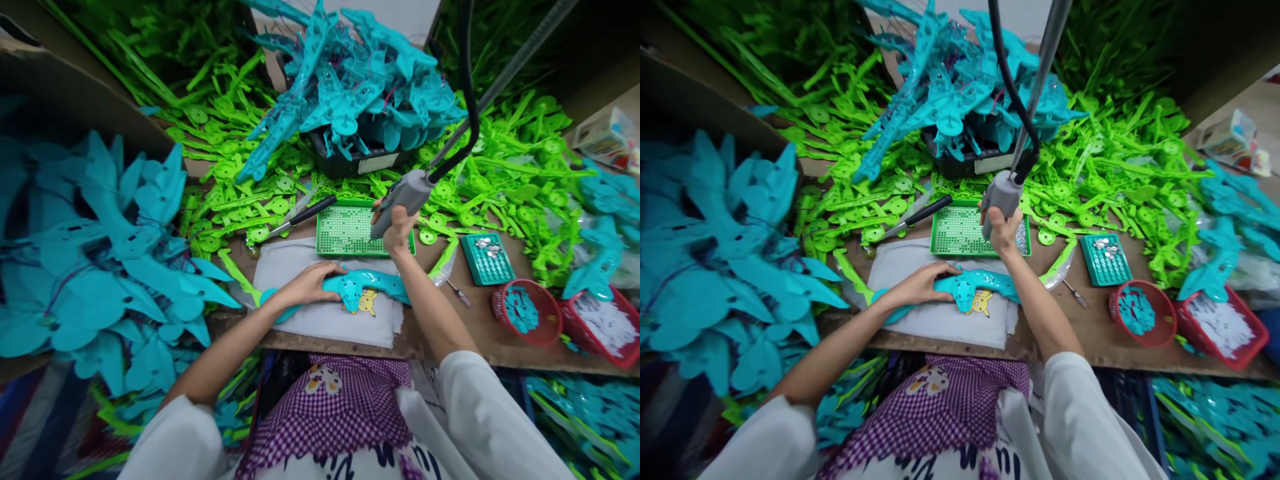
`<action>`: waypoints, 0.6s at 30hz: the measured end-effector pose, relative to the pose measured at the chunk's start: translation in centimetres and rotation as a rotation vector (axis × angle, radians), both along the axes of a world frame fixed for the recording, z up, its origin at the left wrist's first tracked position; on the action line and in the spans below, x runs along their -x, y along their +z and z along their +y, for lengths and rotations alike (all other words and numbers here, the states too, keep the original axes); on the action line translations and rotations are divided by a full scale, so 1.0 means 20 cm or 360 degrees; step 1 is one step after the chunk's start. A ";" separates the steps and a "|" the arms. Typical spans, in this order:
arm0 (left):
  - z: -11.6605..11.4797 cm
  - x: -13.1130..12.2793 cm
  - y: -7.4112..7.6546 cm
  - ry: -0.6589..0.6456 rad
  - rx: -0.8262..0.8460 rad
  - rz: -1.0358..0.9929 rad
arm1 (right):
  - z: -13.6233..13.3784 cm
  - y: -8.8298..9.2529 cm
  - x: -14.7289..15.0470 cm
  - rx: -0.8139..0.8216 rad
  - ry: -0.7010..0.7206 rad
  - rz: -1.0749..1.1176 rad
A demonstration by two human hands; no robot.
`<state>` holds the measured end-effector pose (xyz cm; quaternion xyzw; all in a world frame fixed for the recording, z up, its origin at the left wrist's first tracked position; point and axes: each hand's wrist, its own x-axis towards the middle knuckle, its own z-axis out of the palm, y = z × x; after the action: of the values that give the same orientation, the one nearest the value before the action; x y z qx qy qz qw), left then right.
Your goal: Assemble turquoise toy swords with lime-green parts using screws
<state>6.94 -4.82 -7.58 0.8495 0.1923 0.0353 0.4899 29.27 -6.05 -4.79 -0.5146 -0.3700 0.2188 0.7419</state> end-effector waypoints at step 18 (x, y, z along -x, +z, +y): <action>0.00 0.01 -0.01 -0.0015 -0.0052 -0.0023 | -0.20 0.17 -0.05 -0.0047 -0.0113 0.0167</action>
<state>6.76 -4.85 -7.81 0.8581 0.1840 0.0423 0.4775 30.26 -9.99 -1.36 -0.5043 -0.3151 0.2134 0.7752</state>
